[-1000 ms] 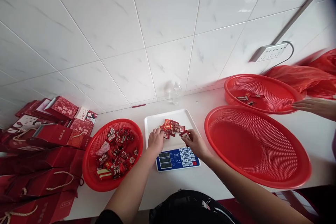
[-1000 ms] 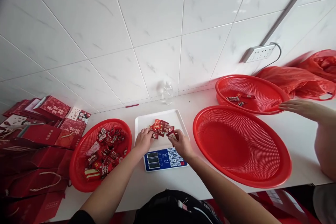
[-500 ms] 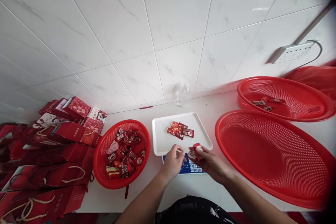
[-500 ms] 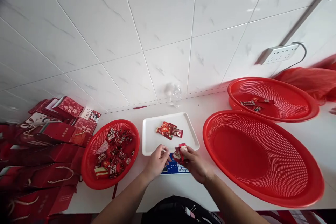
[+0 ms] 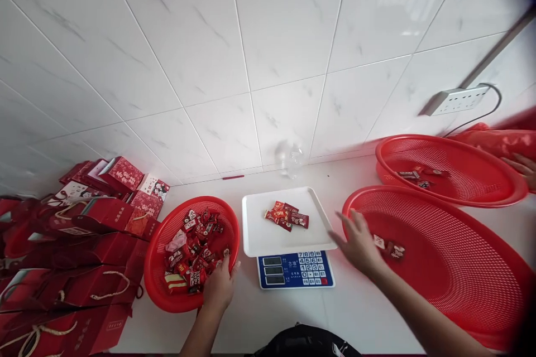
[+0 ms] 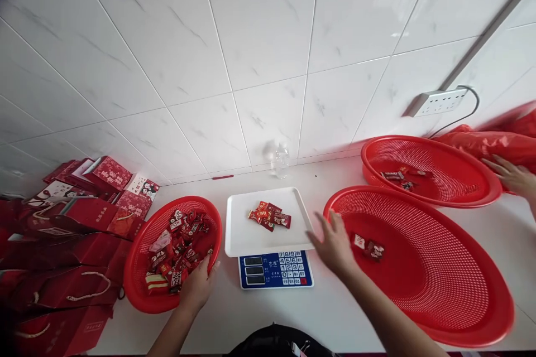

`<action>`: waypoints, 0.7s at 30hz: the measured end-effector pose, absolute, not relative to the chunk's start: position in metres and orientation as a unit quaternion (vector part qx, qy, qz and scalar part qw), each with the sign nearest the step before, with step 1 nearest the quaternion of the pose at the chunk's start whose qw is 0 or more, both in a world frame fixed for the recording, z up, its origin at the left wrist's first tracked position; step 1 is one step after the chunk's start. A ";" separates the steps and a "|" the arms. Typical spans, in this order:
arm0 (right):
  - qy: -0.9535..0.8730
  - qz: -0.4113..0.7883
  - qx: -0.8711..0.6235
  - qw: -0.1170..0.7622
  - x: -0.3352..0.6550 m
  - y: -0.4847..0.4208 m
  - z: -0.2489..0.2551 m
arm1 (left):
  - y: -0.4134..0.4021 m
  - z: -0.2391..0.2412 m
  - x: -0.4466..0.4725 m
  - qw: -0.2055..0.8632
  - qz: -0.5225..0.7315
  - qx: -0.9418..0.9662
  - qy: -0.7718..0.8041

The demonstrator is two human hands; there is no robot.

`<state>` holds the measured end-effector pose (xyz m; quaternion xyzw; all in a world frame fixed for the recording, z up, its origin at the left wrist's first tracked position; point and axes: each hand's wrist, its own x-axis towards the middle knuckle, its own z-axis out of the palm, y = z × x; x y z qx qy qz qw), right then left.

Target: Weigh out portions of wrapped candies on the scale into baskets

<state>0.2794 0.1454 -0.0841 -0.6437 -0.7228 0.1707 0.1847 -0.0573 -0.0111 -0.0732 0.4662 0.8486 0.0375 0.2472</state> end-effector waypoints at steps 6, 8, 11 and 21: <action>-0.829 0.217 -0.511 0.064 0.166 0.163 -0.086 | -0.007 -0.068 -0.053 0.256 0.043 0.459 0.850; -0.840 0.209 -0.497 0.053 0.146 0.172 -0.088 | -0.006 -0.068 -0.053 0.254 0.040 0.456 0.852; -0.866 0.180 -0.462 0.063 0.135 0.179 -0.090 | -0.007 -0.070 -0.054 0.249 0.036 0.460 0.851; -0.874 0.177 -0.435 0.125 0.139 0.186 -0.094 | -0.007 -0.073 -0.054 0.251 0.052 0.478 0.840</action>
